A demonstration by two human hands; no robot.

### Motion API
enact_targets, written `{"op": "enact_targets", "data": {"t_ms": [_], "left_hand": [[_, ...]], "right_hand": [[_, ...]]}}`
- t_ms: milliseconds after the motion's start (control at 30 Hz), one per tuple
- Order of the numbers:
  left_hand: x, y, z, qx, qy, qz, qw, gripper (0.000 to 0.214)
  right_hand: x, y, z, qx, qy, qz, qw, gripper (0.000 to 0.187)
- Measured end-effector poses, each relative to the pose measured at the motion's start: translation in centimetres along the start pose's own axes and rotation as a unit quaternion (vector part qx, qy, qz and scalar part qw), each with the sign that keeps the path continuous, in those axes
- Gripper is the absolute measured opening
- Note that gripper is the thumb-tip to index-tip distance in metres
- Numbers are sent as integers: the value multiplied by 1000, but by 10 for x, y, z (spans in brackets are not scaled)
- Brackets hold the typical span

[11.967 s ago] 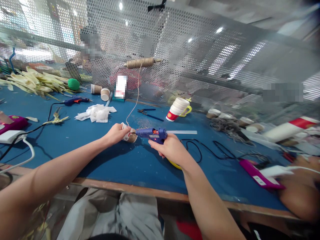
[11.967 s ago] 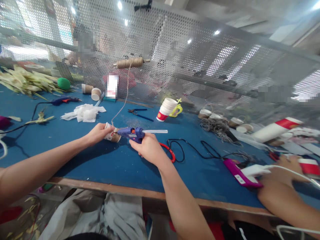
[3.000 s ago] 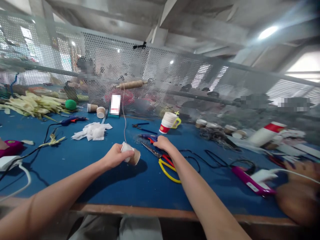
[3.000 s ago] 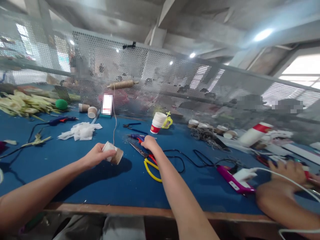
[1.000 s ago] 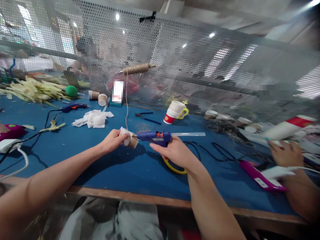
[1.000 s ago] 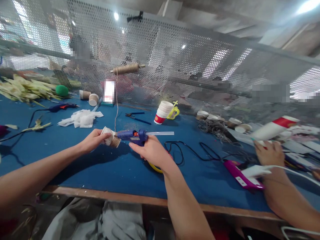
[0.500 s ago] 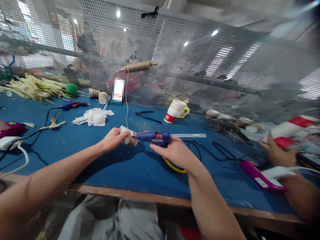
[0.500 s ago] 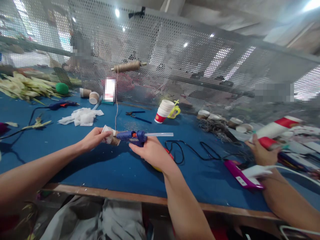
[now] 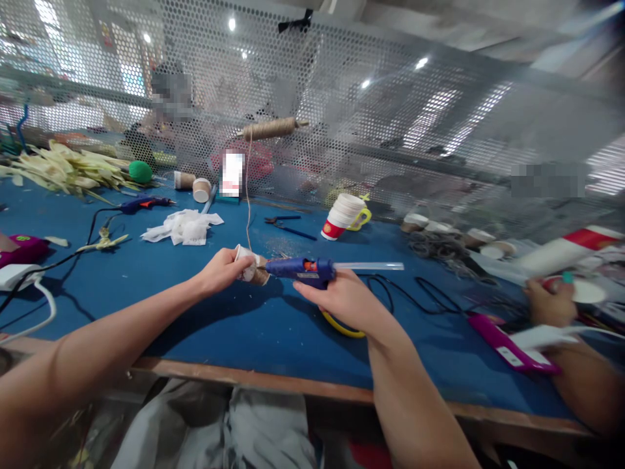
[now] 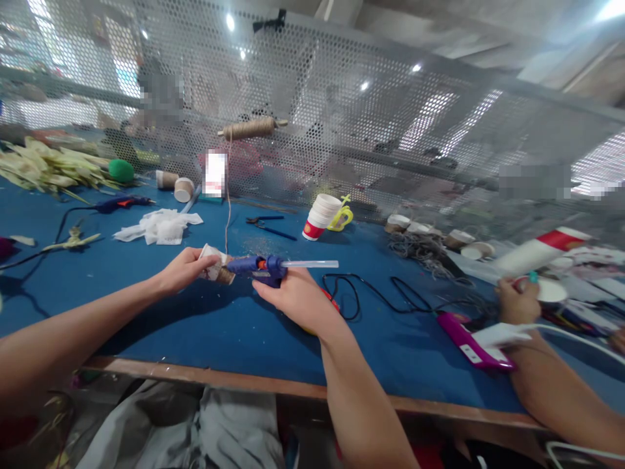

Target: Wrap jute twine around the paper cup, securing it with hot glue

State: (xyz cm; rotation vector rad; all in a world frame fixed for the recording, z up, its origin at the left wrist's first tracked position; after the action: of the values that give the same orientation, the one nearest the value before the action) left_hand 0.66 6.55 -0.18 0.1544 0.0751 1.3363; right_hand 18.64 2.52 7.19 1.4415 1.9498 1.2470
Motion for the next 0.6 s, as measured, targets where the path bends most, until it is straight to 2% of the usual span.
{"op": "enact_targets", "data": {"t_ms": [167,333,600], "left_hand": [[-4,0,7,42,-26,3,999,33],[-8,0,13,93,-53,1,994,34],[-9,2,15,155,-82,1,985,35]], "right_hand": [[0,2,1,5,-13,4,1000,22],[0,3,1,53,-45,2,998,22],[0,7,0,49,-23,25,998,21]]}}
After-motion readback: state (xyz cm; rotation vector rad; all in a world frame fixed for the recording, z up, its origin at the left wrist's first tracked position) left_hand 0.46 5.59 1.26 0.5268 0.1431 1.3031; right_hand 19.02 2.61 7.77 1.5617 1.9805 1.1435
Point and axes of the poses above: each hand's wrist, its own x-axis towards the middle knuckle, its own y-axis out of the back of the hand, z = x × y, the point moved 5 cm from there along x, towards the middle knuckle, and after that the axes turned 1 degree about -z, right-handed, at the moved point
